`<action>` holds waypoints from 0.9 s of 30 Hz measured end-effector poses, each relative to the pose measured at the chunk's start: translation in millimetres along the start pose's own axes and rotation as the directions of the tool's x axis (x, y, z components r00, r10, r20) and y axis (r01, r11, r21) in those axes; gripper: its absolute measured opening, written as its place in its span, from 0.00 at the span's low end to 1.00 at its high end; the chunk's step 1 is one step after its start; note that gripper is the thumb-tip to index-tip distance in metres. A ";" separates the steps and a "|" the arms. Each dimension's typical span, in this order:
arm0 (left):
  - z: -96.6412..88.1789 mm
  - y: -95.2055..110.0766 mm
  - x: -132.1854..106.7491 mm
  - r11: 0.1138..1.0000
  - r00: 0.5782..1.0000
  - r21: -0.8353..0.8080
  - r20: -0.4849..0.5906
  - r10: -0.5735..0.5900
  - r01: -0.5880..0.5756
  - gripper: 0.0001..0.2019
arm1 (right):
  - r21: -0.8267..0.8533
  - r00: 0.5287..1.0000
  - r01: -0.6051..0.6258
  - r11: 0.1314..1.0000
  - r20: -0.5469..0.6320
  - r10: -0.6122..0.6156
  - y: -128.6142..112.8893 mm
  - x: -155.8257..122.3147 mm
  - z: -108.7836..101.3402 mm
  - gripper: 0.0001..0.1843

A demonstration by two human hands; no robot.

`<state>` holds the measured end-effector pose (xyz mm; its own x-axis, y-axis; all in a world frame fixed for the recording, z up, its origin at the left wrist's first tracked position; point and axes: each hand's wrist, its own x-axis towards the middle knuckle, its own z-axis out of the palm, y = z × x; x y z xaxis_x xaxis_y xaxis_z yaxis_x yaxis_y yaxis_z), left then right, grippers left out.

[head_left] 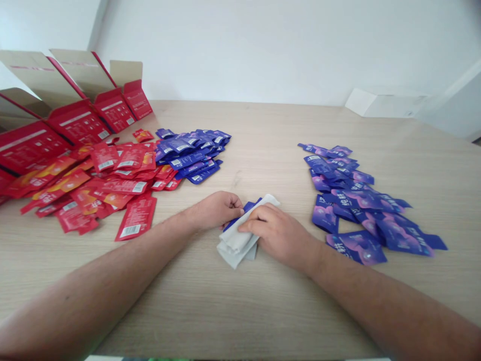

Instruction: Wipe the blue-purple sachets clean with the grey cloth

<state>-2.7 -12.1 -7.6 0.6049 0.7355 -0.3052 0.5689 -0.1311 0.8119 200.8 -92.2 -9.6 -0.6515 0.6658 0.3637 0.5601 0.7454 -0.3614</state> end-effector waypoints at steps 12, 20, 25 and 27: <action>-0.5 0.7 -0.3 1.000 1.000 0.009 -0.008 0.007 -0.007 0.10 | -0.013 1.000 -0.027 1.000 0.005 0.027 -2.4 -0.7 0.0 0.17; -0.1 -0.4 -0.4 1.000 1.000 -0.003 0.002 0.007 -0.007 0.12 | 0.004 0.997 0.071 0.997 0.027 -0.072 -5.6 -0.9 1.0 0.12; 0.0 0.2 -0.6 0.999 1.000 0.029 -0.019 0.018 -0.017 0.09 | -0.025 0.998 -0.052 0.998 -0.028 0.052 -0.2 -0.6 -0.3 0.20; 0.1 0.1 -1.0 1.000 1.000 0.019 -0.015 0.013 -0.013 0.10 | -0.018 1.000 -0.017 1.000 -0.020 0.017 -4.1 -0.4 0.8 0.17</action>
<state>-3.2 -12.9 -7.2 0.6037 0.7438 -0.2869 0.5716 -0.1530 0.8061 198.4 -95.6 -8.9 -0.6317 0.6785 0.3748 0.5800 0.7345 -0.3523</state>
